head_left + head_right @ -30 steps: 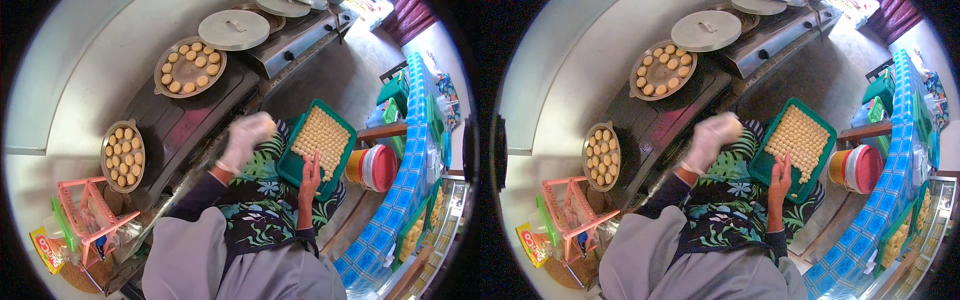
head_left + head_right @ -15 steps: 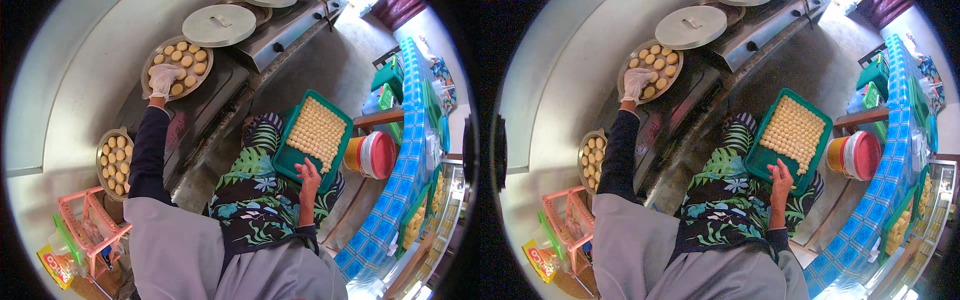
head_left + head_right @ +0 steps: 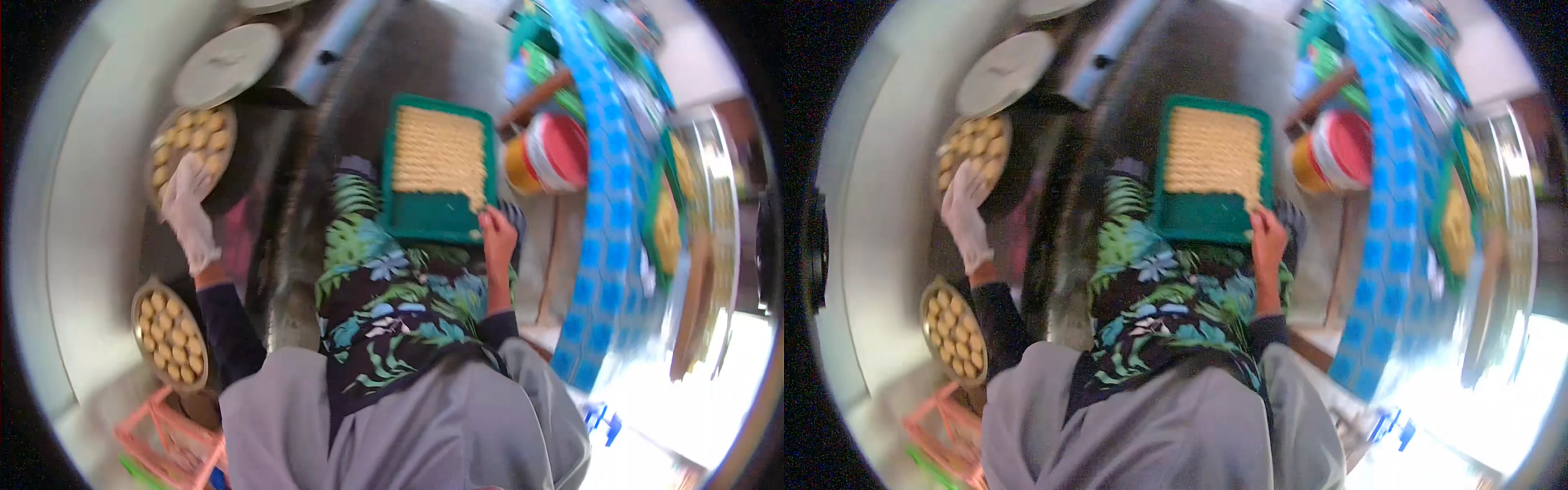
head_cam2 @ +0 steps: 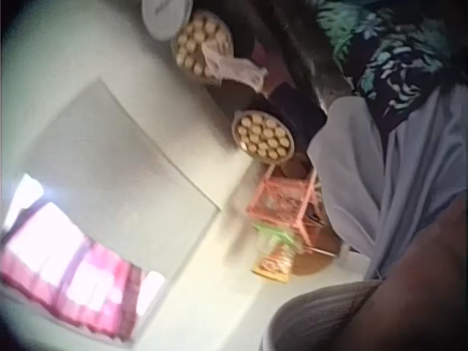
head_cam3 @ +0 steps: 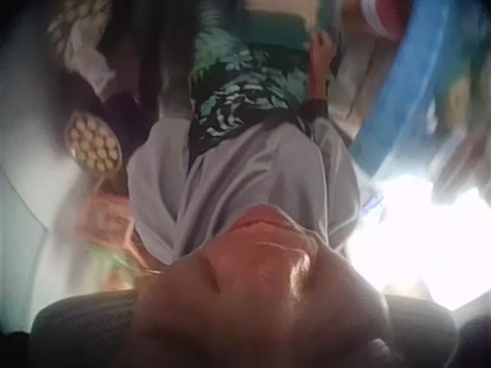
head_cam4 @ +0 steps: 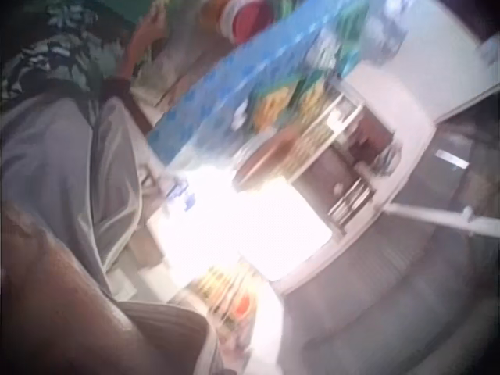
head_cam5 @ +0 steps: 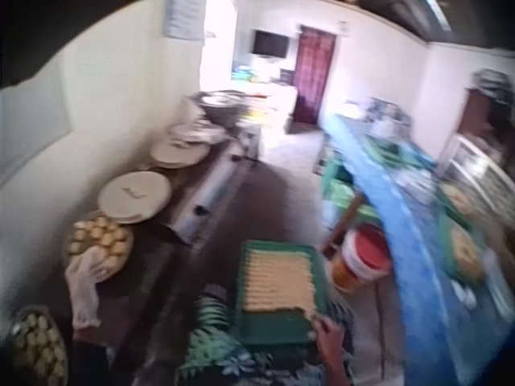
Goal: The person takes small portions of dough from a green tray, rolls them into balls by hand, and arranges them onto circular metal baking pans.
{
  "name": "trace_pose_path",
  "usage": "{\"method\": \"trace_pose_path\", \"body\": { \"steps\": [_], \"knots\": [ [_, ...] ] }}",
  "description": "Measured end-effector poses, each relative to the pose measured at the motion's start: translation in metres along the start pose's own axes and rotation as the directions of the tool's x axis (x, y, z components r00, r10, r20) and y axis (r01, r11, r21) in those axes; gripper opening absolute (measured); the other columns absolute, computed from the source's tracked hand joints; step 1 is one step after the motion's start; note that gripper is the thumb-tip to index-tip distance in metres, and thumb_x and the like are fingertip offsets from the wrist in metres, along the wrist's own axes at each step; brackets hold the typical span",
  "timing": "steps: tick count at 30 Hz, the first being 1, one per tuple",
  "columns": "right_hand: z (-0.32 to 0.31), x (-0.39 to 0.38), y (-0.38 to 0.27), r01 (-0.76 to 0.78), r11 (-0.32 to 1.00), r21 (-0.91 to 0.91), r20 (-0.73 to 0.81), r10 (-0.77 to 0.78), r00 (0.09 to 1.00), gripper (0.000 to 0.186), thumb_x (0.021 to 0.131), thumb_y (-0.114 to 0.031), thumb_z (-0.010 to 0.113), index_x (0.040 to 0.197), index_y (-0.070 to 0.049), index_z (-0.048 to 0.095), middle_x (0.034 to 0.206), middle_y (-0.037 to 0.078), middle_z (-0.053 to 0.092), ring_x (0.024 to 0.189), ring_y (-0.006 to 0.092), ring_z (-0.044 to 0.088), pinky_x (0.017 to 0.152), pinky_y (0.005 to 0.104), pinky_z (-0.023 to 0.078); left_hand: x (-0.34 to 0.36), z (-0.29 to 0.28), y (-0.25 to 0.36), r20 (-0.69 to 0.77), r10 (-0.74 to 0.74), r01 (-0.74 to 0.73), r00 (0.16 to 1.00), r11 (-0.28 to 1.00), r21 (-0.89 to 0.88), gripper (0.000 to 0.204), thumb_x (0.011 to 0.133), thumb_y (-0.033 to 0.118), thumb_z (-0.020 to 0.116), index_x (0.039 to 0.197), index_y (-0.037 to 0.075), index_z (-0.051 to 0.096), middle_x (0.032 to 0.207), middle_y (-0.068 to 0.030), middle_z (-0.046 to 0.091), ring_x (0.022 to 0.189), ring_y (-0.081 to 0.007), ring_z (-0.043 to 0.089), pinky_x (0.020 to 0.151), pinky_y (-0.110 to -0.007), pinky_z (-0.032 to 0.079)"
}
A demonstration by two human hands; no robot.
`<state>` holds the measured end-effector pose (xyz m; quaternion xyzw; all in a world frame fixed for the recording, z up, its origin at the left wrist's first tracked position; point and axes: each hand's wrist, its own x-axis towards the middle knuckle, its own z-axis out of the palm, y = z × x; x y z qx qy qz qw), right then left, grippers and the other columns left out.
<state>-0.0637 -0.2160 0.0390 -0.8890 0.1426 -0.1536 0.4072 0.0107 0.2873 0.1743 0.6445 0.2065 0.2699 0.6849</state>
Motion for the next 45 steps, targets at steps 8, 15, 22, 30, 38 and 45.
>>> {"method": "trace_pose_path", "body": {
  "steps": [8,15,22,30,38,45],
  "knots": [
    [-0.052,0.009,0.04,-0.078,0.989,0.13,-0.184,0.101,0.978,0.021,0.082,-0.01,0.066,0.102,-0.003,0.07,0.082,0.012,0.07,0.075,0.0171,0.067,0.069,0.0304,0.051,-0.114,0.038,-0.049,0.311,-0.311,0.341,0.898,0.939,-0.046,0.034,0.091,0.026,0.063,0.111,-0.001,0.066,0.1,-0.0141,0.069,0.087,-0.02,0.068,0.078,-0.028,0.053],
    [0.011,0.033,0.042,0.341,0.871,-0.354,0.325,-0.227,0.918,0.024,0.076,-0.009,0.06,0.097,-0.003,0.07,0.086,0.021,0.067,0.08,0.034,0.067,0.074,0.0409,0.053,-0.129,0.033,-0.045,0.378,-0.295,0.334,0.878,0.942,-0.04,0.038,0.091,0.028,0.062,0.115,-0.001,0.065,0.103,-0.015,0.068,0.092,-0.0213,0.067,0.083,-0.03,0.052],
    [0.04,0.041,0.05,0.398,0.778,-0.487,0.291,-0.285,0.913,0.025,0.074,-0.007,0.057,0.095,-0.007,0.071,0.089,0.02,0.067,0.079,0.0369,0.066,0.07,0.0461,0.053,-0.134,0.026,-0.069,0.303,-0.403,0.429,0.864,0.903,-0.02,0.032,0.091,0.023,0.062,0.113,-0.001,0.065,0.101,-0.0127,0.069,0.087,-0.0183,0.067,0.076,-0.027,0.052],
    [0.038,0.05,0.05,0.376,0.814,-0.443,0.288,-0.268,0.919,0.017,0.073,-0.004,0.061,0.088,-0.004,0.068,0.078,0.017,0.066,0.068,0.0318,0.065,0.057,0.0432,0.052,-0.159,0.065,-0.08,0.406,-0.463,0.505,0.788,0.863,0.003,0.034,0.093,0.024,0.061,0.114,-0.001,0.064,0.099,-0.0133,0.068,0.086,-0.0182,0.067,0.077,-0.028,0.052],
    [0.05,0.045,0.008,-0.451,0.816,0.36,0.5,0.239,0.832,0.011,0.066,-0.007,0.073,0.076,-0.004,0.071,0.071,0.016,0.066,0.063,0.0294,0.064,0.055,0.0421,0.049,-0.155,0.079,-0.091,0.411,-0.504,0.547,0.759,0.837,0.017,0.029,0.092,0.023,0.062,0.109,-0.001,0.066,0.092,-0.0115,0.069,0.079,-0.0166,0.068,0.07,-0.024,0.051],
    [0.069,0.027,0.039,0.126,0.966,-0.224,0.218,-0.077,0.973,0.013,0.067,-0.013,0.075,0.078,-0.006,0.071,0.075,0.013,0.065,0.079,0.0325,0.065,0.068,0.0433,0.051,-0.155,0.09,-0.101,0.471,-0.501,0.545,0.726,0.837,0.05,0.028,0.093,0.022,0.06,0.109,0.0,0.067,0.094,-0.0108,0.07,0.08,-0.0162,0.068,0.071,-0.025,0.052]
  ]
}}
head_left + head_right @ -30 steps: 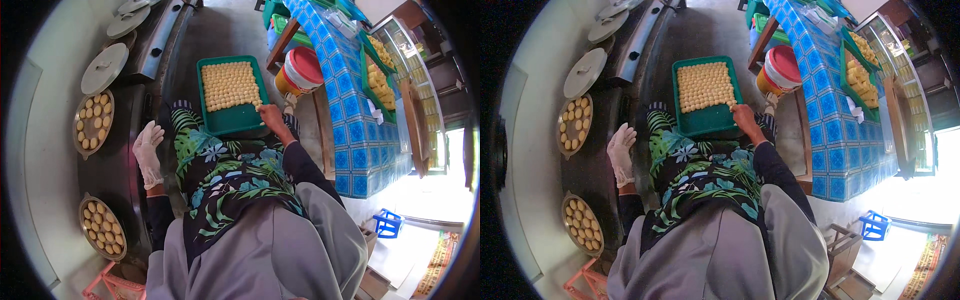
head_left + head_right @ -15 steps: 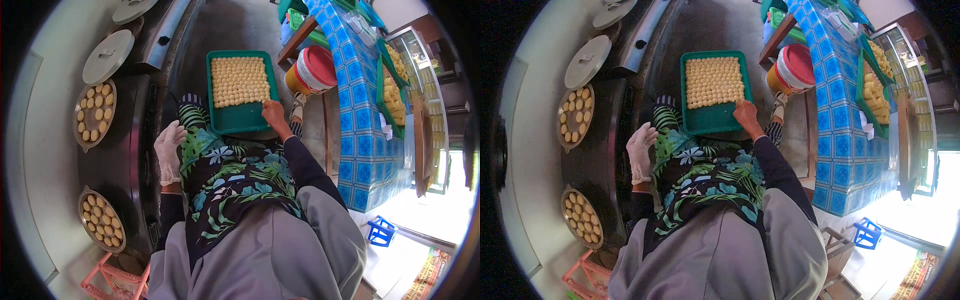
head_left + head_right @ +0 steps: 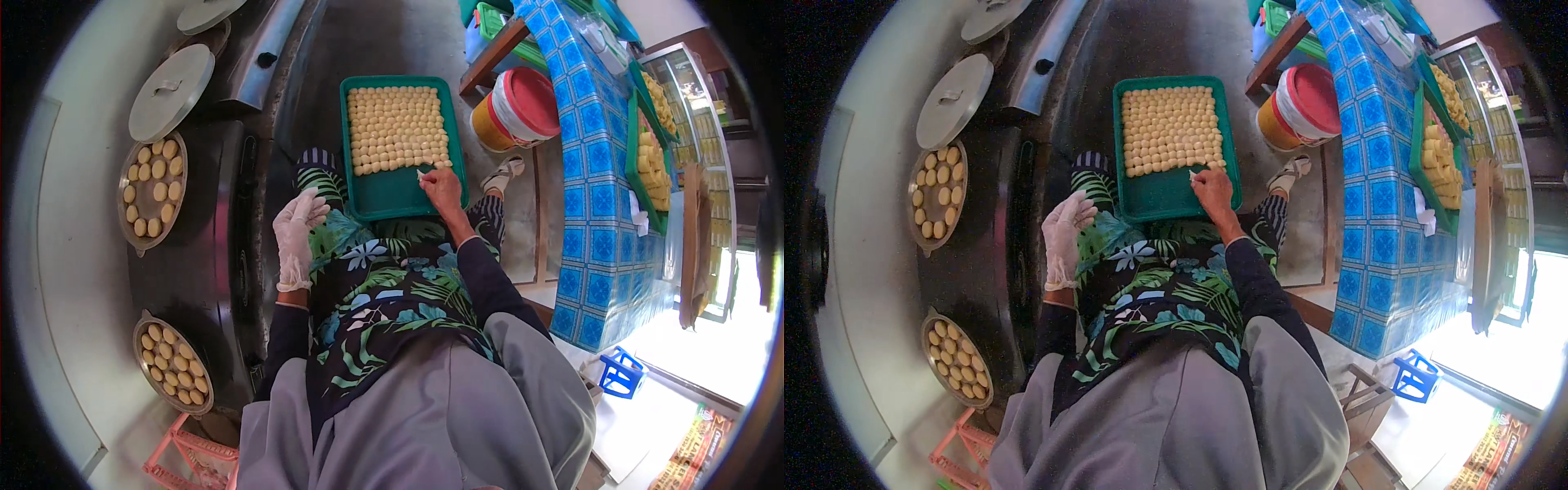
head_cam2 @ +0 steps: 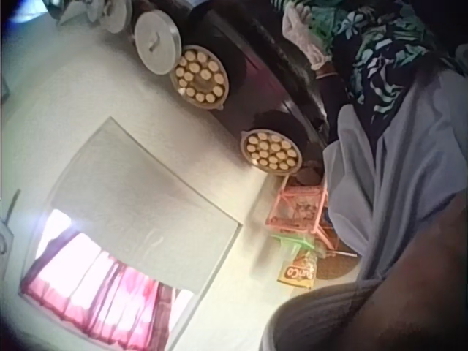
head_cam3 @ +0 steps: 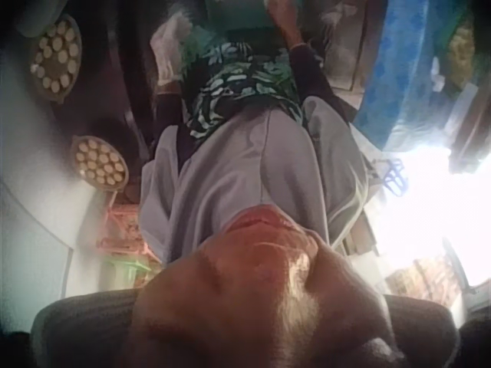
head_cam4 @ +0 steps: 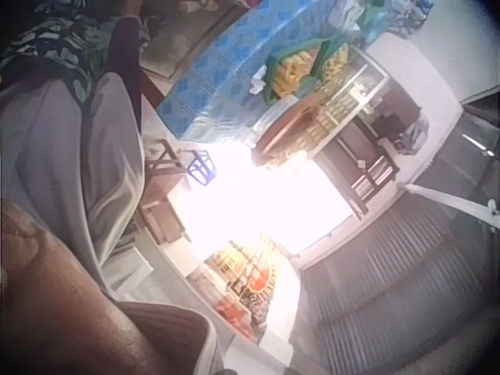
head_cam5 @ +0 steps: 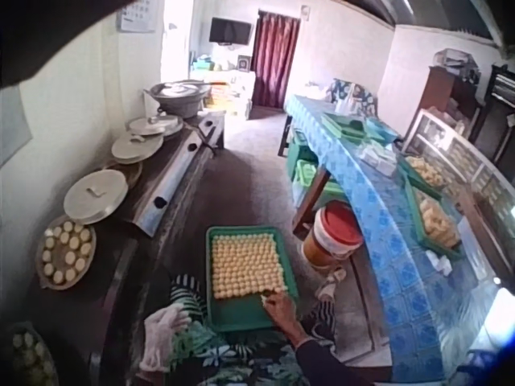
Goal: The person takes small portions of dough from a green tray, rolls them into balls by hand, and arranges them onto circular metal baking pans.
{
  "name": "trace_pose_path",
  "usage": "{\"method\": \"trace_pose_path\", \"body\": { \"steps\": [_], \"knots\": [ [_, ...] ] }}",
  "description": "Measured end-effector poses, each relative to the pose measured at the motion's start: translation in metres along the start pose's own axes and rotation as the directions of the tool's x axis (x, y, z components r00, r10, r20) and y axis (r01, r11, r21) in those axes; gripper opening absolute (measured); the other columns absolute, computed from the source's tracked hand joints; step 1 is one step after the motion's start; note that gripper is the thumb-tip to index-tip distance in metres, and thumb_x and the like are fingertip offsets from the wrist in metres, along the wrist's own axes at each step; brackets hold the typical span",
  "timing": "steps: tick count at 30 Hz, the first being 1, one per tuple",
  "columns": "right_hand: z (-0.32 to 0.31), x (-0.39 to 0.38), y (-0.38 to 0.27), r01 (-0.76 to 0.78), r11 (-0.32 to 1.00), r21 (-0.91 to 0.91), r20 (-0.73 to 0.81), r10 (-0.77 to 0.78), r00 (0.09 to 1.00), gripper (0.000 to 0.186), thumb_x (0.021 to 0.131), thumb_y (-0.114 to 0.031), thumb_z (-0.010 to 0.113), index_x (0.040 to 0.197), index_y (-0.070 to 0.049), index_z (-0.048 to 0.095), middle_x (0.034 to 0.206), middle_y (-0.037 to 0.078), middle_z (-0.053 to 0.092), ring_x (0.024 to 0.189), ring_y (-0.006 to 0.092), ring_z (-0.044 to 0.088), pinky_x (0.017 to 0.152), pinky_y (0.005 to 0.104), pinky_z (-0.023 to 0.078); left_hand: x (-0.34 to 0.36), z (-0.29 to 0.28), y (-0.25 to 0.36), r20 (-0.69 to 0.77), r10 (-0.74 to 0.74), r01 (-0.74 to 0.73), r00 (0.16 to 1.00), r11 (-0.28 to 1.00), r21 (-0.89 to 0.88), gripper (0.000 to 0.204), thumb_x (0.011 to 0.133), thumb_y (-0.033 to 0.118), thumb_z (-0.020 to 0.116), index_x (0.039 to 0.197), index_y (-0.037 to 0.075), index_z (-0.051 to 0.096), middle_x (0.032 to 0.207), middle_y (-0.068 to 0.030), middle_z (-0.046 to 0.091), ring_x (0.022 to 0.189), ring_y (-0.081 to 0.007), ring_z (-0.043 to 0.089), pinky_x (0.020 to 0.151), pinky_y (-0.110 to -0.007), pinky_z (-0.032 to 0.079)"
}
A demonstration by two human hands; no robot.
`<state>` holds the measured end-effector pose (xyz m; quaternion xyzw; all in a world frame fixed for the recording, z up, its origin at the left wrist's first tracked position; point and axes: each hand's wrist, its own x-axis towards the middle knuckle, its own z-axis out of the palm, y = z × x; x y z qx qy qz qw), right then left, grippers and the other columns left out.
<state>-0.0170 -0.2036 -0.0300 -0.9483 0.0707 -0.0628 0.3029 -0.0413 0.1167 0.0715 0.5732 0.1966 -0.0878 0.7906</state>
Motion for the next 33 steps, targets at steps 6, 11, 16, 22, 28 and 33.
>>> {"method": "trace_pose_path", "body": {
  "steps": [6,11,16,22,28,33],
  "knots": [
    [0.014,0.005,-0.006,0.173,0.972,-0.161,0.015,-0.173,0.985,0.015,0.073,-0.01,0.072,0.087,-0.007,0.067,0.091,0.016,0.062,0.084,0.0367,0.061,0.068,0.047,0.05,0.0,0.018,-0.006,0.017,-0.024,0.024,1.0,1.0,-0.004,0.027,0.093,0.023,0.061,0.107,0.001,0.068,0.093,-0.0096,0.07,0.08,-0.0157,0.068,0.07,-0.024,0.051],
    [0.012,-0.001,-0.006,0.279,0.953,-0.119,0.109,-0.267,0.958,0.013,0.073,-0.005,0.068,0.086,-0.007,0.067,0.087,0.016,0.06,0.082,0.0382,0.06,0.065,0.0467,0.049,0.002,0.045,-0.021,0.1,0.088,-0.1,0.991,0.988,0.117,0.027,0.09,0.019,0.064,0.108,-0.001,0.067,0.094,-0.0088,0.07,0.081,-0.0144,0.067,0.07,-0.024,0.05],
    [-0.002,-0.012,-0.002,0.346,0.938,0.025,0.032,-0.347,0.937,0.02,0.074,0.002,0.06,0.091,-0.007,0.065,0.085,0.016,0.061,0.078,0.0382,0.061,0.063,0.0466,0.048,0.018,0.096,-0.056,0.657,0.391,-0.752,0.644,0.163,0.639,0.036,0.083,0.016,0.062,0.116,0.0,0.06,0.102,-0.0123,0.065,0.103,-0.0366,0.058,0.088,-0.039,0.047],
    [-0.013,-0.001,-0.009,0.151,0.987,-0.046,0.039,-0.149,0.988,0.052,0.074,0.006,0.054,0.123,-0.009,0.053,0.096,0.019,0.063,0.089,0.038,0.062,0.07,0.0483,0.047,0.038,0.137,-0.115,0.794,0.209,-0.764,0.571,-0.219,0.607,0.063,0.086,0.051,0.056,0.127,0.003,0.054,0.131,-0.0105,0.05,0.133,-0.0529,0.027,0.099,-0.071,0.026],
    [-0.004,0.047,-0.031,0.336,0.753,-0.566,-0.2,-0.521,0.83,0.063,0.083,-0.003,0.054,0.143,-0.015,0.039,0.141,0.025,0.039,0.124,0.0399,0.041,0.093,0.0526,0.035,0.039,0.122,-0.129,0.729,0.389,-0.762,0.563,-0.096,0.64,0.044,0.084,0.033,0.061,0.117,0.005,0.061,0.115,-0.0126,0.06,0.122,-0.0407,0.043,0.101,-0.057,0.033],
    [0.027,0.048,-0.025,0.453,0.634,-0.627,-0.116,-0.651,0.75,0.063,0.086,-0.004,0.051,0.146,-0.017,0.035,0.145,0.024,0.036,0.129,0.0375,0.039,0.096,0.0516,0.032,0.036,0.106,-0.126,0.567,0.562,-0.75,0.602,0.152,0.644,0.02,0.071,0.003,0.061,0.09,0.008,0.064,0.088,-0.0114,0.063,0.089,-0.031,0.06,0.083,-0.043,0.047]
  ]
}}
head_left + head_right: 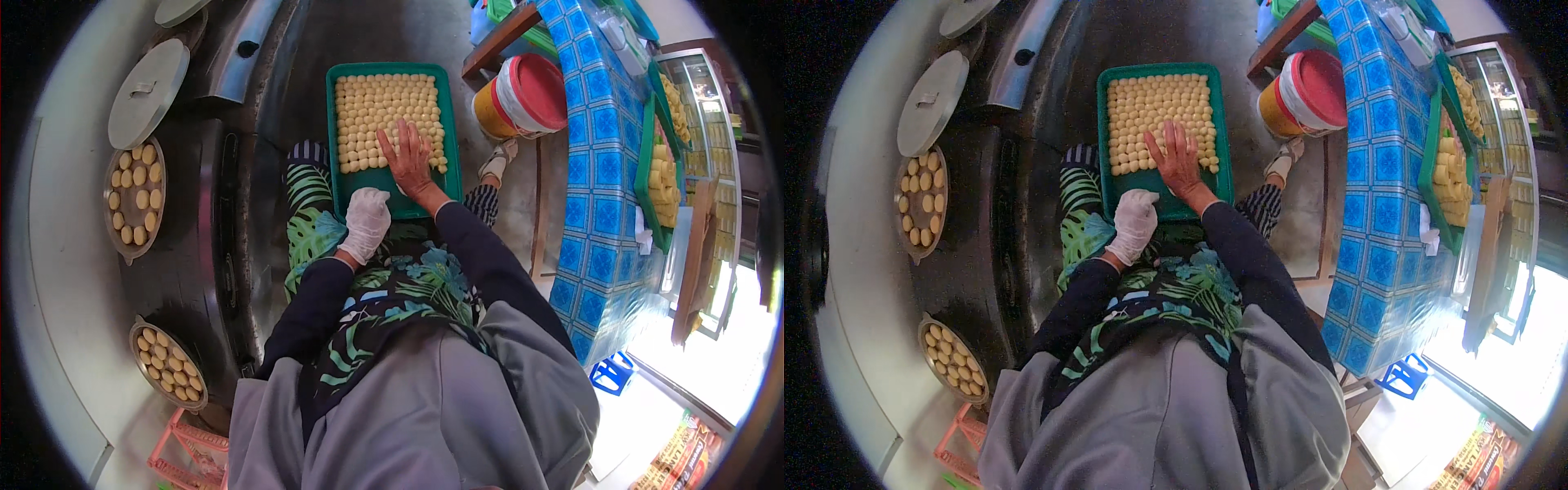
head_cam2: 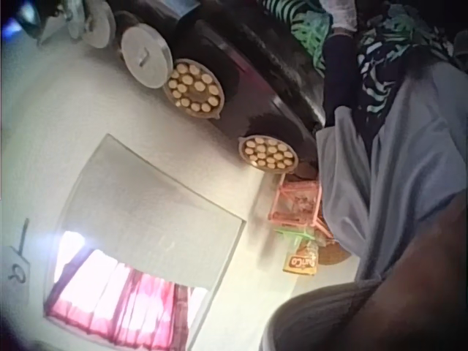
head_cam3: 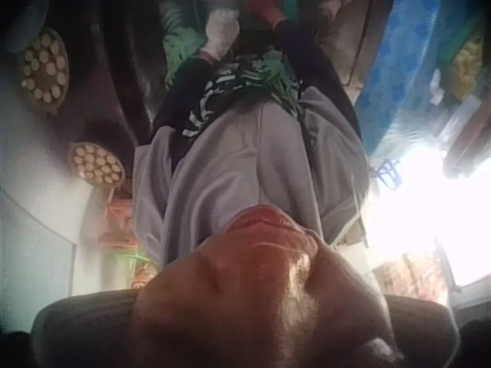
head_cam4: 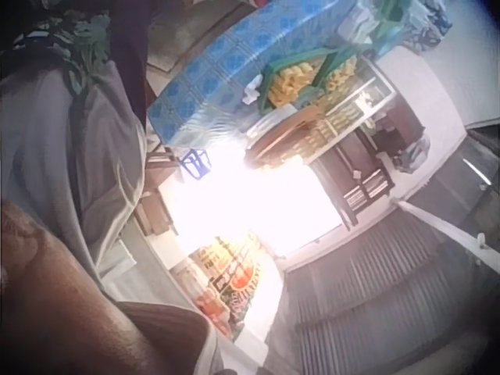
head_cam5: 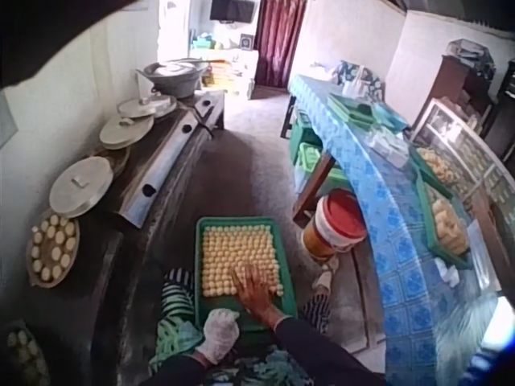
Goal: The person takes small portions of dough from a green tray, rolls them into balls by hand, and arranges them onto circular metal baking pans.
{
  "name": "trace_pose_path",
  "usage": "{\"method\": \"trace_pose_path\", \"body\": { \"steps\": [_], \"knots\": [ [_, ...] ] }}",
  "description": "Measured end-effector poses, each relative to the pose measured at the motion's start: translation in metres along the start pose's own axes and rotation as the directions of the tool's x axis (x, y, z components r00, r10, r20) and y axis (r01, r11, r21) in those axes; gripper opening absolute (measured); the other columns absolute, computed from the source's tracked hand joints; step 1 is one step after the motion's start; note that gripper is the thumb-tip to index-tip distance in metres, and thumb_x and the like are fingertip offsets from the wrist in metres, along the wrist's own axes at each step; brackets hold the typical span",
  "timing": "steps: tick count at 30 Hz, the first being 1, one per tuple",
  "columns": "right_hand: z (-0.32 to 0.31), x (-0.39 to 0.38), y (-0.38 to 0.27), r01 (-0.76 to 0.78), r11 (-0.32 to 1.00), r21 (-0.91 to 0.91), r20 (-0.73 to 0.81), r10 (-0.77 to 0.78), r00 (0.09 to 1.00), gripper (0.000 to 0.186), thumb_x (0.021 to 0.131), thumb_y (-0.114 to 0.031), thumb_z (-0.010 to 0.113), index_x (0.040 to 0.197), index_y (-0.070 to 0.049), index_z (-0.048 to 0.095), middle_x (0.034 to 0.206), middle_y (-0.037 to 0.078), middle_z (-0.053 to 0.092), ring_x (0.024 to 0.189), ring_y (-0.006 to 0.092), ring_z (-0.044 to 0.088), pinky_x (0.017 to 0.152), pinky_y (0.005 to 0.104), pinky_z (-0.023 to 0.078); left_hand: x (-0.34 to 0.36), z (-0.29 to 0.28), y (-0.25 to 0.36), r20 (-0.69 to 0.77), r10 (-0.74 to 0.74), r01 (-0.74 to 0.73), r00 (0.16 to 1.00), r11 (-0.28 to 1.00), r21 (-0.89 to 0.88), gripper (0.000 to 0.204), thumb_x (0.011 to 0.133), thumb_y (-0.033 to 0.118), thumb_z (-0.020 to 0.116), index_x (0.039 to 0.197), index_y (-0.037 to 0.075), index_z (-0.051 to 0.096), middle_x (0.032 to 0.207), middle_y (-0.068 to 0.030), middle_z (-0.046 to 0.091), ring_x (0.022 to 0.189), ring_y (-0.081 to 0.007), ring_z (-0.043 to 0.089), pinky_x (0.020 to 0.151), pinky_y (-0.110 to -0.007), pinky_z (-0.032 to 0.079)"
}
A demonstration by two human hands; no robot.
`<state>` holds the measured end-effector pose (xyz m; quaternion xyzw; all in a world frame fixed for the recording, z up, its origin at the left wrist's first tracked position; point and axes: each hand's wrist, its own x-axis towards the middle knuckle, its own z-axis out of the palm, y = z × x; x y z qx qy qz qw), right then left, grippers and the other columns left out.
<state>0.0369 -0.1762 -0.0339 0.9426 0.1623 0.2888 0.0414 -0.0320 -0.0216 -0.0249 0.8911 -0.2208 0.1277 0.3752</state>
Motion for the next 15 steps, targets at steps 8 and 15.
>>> {"method": "trace_pose_path", "body": {
  "steps": [8,15],
  "knots": [
    [-0.004,0.006,0.004,0.046,0.999,-0.003,0.057,-0.046,0.997,0.06,0.084,-0.005,0.051,0.142,-0.017,0.041,0.144,0.023,0.036,0.128,0.0357,0.04,0.095,0.0506,0.032,0.003,-0.006,-0.001,0.036,-0.067,0.068,0.997,0.997,-0.026,0.017,0.069,0.001,0.06,0.083,0.009,0.063,0.079,-0.0098,0.061,0.082,-0.0301,0.06,0.075,-0.041,0.048],
    [-0.008,0.018,-0.005,0.113,0.993,0.038,-0.011,-0.112,0.994,0.059,0.084,-0.007,0.052,0.141,-0.018,0.044,0.138,0.023,0.044,0.118,0.036,0.049,0.094,0.0493,0.036,0.008,-0.002,0.001,0.039,-0.08,0.08,0.996,0.997,0.003,0.013,0.07,0.002,0.059,0.08,0.008,0.064,0.077,-0.0092,0.062,0.084,-0.0295,0.06,0.073,-0.041,0.05]
  ]
}}
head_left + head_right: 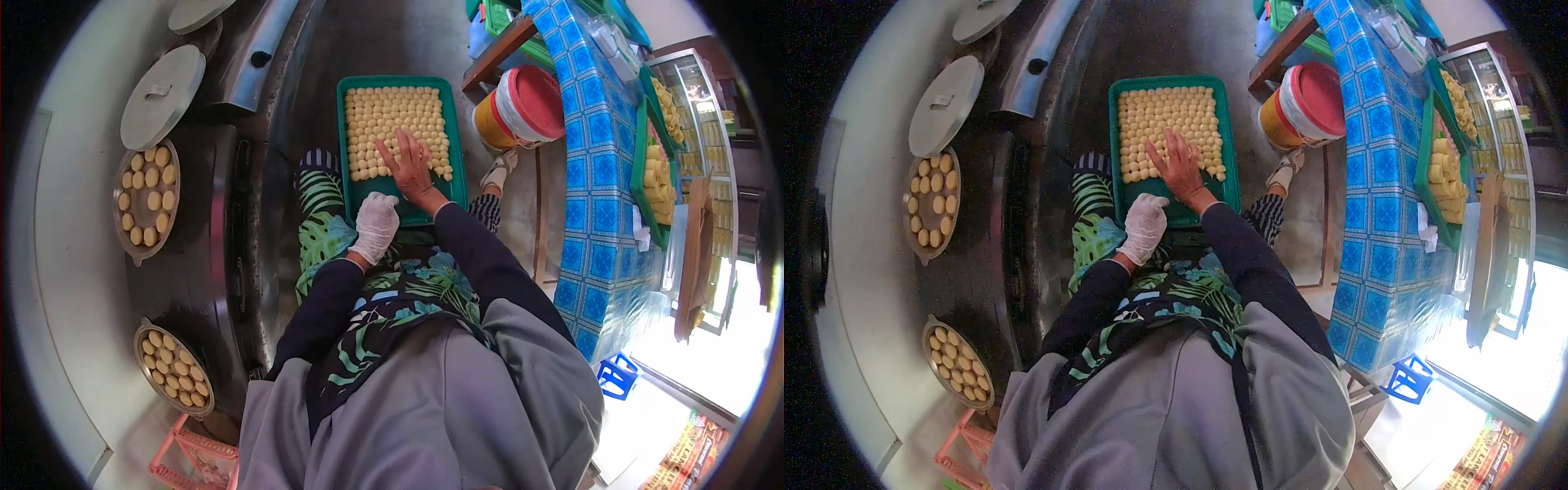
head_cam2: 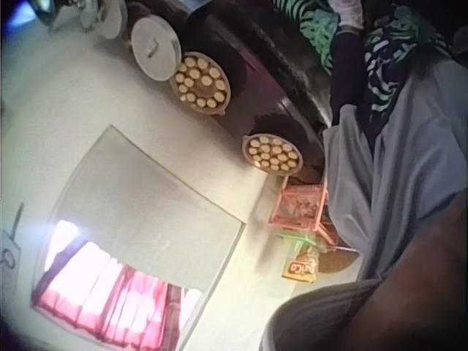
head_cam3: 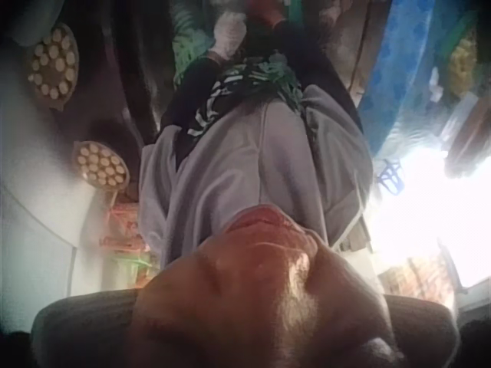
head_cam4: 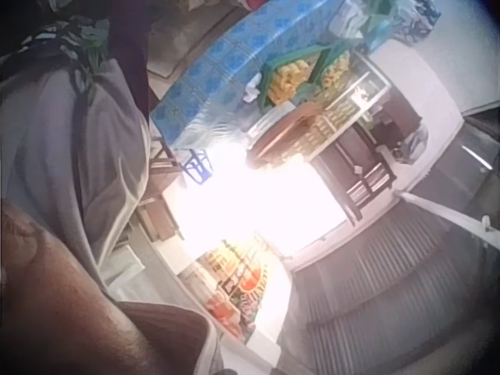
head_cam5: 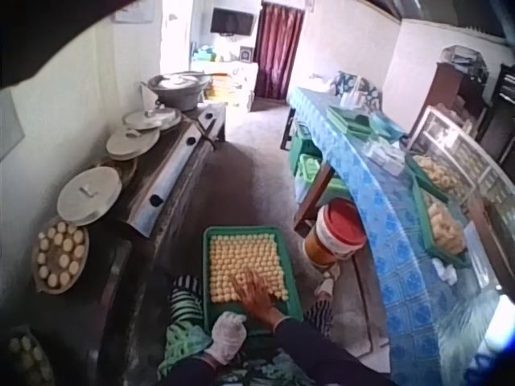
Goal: The person takes small portions of dough from a green tray, rolls them into balls by hand, and arranges them onto circular metal baking pans.
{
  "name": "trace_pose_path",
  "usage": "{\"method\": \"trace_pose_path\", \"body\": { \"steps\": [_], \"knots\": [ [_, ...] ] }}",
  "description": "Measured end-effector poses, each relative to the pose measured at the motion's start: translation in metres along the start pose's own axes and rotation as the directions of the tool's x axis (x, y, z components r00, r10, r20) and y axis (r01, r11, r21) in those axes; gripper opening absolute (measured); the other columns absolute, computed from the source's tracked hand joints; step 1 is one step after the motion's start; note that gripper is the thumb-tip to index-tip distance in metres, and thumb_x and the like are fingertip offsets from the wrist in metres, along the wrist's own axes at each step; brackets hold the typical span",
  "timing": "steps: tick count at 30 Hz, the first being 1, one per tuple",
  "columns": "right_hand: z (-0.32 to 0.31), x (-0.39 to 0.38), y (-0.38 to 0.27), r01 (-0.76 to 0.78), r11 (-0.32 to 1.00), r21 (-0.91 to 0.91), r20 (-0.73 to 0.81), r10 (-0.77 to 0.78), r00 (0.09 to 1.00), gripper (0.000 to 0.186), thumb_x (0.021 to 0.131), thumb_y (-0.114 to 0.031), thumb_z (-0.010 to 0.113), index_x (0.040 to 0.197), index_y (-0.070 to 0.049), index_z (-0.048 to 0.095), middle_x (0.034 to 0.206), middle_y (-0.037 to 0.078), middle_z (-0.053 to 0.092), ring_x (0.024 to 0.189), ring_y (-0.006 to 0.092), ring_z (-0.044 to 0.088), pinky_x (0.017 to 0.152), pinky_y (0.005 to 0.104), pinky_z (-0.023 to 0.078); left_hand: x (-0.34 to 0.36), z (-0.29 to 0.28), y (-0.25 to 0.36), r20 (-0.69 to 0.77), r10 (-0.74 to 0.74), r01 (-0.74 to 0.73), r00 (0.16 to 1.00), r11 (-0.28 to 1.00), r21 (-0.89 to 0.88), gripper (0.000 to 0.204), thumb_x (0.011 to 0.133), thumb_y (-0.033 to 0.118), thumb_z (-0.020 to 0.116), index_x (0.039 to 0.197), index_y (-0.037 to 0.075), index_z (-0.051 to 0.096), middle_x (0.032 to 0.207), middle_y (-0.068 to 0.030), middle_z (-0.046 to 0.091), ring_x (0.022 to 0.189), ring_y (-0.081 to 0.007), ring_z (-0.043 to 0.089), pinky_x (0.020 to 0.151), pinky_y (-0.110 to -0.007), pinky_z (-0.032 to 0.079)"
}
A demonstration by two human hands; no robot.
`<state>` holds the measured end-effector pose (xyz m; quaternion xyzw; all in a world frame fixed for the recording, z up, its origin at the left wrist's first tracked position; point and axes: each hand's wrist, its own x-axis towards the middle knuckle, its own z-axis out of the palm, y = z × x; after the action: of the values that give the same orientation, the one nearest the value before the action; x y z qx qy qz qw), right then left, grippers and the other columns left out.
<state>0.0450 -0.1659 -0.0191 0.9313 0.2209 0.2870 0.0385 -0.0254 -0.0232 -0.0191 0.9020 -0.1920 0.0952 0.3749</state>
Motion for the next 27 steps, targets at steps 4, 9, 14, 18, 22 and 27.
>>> {"method": "trace_pose_path", "body": {
  "steps": [4,9,14,18,22,27],
  "knots": [
    [-0.024,-0.028,0.017,-0.294,0.906,0.306,0.04,0.296,0.954,0.05,0.079,-0.005,0.055,0.129,-0.015,0.057,0.125,0.02,0.051,0.108,0.0347,0.051,0.088,0.0489,0.039,0.003,-0.003,0.001,0.054,-0.022,0.02,0.998,0.999,0.033,0.029,0.072,0.005,0.059,0.101,0.006,0.066,0.097,-0.0113,0.064,0.1,-0.0346,0.056,0.086,-0.044,0.046],
    [-0.048,-0.068,0.016,-0.263,0.929,0.259,0.461,0.12,0.879,0.04,0.076,-0.004,0.058,0.114,-0.016,0.064,0.099,0.015,0.054,0.099,0.0321,0.048,0.078,0.0457,0.041,0.007,0.004,0.013,0.246,0.163,-0.236,0.955,0.923,0.304,0.053,0.09,0.04,0.055,0.132,0.007,0.053,0.134,-0.0094,0.052,0.136,-0.0494,0.025,0.104,-0.067,0.022],
    [-0.054,-0.065,0.023,-0.24,0.959,0.148,0.395,0.165,0.904,0.035,0.077,-0.012,0.061,0.112,-0.017,0.062,0.096,0.014,0.053,0.101,0.0324,0.047,0.075,0.0457,0.041,0.018,0.004,0.017,0.273,0.15,-0.24,0.95,0.912,0.334,0.061,0.09,0.053,0.05,0.135,0.012,0.052,0.134,-0.006,0.052,0.137,-0.0491,0.022,0.106,-0.068,0.015],
    [-0.058,-0.081,0.019,-0.202,0.977,0.069,0.311,0.172,0.935,0.03,0.08,-0.014,0.056,0.108,-0.019,0.064,0.087,0.012,0.051,0.09,0.0305,0.051,0.068,0.0442,0.04,0.028,0.0,0.032,0.34,0.15,-0.262,0.928,0.914,0.311,0.058,0.09,0.048,0.052,0.137,0.014,0.049,0.133,-0.0041,0.051,0.133,-0.0489,0.027,0.106,-0.067,0.016],
    [-0.063,-0.092,0.027,-0.345,0.903,0.256,0.21,0.296,0.932,0.037,0.076,-0.004,0.054,0.107,-0.018,0.068,0.093,0.014,0.053,0.094,0.0337,0.051,0.073,0.0455,0.043,0.016,0.003,0.028,0.409,0.189,-0.337,0.893,0.883,0.326,0.055,0.093,0.046,0.049,0.139,0.017,0.046,0.143,0.0001,0.043,0.134,-0.0492,0.025,0.105,-0.067,0.017],
    [-0.18,-0.041,0.094,-0.403,0.799,0.446,0.009,0.446,0.895,0.034,0.074,-0.001,0.055,0.105,-0.009,0.068,0.101,0.012,0.058,0.098,0.0295,0.054,0.081,0.041,0.045,0.011,-0.007,0.009,0.463,0.136,-0.358,0.876,0.827,0.434,0.058,0.096,0.052,0.041,0.142,0.017,0.044,0.151,0.0019,0.035,0.137,-0.0494,0.02,0.106,-0.069,0.015]
  ]
}}
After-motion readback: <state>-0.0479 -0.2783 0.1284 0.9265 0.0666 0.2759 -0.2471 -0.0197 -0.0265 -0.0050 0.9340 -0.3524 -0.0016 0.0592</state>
